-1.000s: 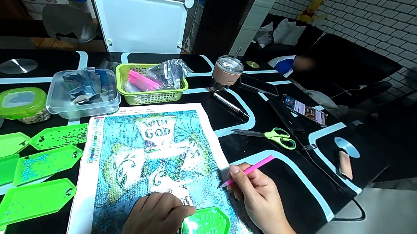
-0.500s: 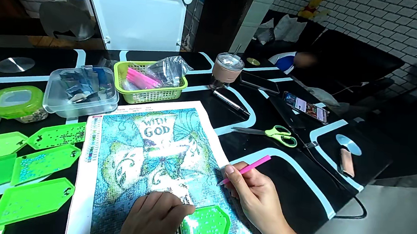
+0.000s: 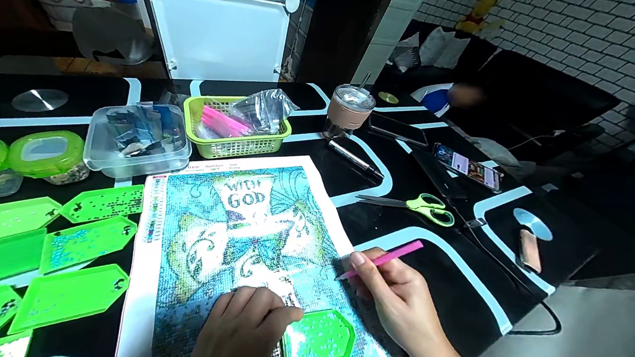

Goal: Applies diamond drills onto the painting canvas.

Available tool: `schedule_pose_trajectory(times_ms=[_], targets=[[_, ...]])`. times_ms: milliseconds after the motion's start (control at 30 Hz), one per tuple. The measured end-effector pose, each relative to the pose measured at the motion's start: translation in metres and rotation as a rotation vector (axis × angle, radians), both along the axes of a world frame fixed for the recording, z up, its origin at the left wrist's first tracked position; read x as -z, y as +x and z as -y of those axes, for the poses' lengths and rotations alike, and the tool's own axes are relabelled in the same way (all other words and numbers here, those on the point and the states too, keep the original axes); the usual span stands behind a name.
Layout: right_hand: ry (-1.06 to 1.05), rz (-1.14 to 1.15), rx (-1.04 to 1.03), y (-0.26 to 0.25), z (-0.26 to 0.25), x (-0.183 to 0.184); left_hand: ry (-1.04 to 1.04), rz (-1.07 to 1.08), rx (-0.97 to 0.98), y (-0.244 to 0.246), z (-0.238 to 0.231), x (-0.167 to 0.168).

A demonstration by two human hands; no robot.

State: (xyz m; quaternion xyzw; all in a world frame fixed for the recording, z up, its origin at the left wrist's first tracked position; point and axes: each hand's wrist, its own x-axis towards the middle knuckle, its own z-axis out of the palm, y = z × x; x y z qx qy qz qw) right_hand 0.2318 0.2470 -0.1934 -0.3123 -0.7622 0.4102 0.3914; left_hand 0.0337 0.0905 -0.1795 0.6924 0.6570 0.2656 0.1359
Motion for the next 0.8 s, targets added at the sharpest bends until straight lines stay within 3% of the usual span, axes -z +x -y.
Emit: schedule_pose_trajectory(times_ms=[133, 233, 800], targets=[[0.001, -0.153, -0.236, -0.005, 0.024, 0.0, 0.011, -0.007, -0.014, 0.001, 0.0, 0.001], [0.032, -0.107, -0.368, -0.008, 0.038, 0.0, 0.028, -0.006, -0.02, 0.002, -0.001, 0.002], [0.135, -0.054, -0.361, -0.013, 0.043, 0.005, 0.057, -0.029, -0.035, 0.003, -0.001, 0.006]])
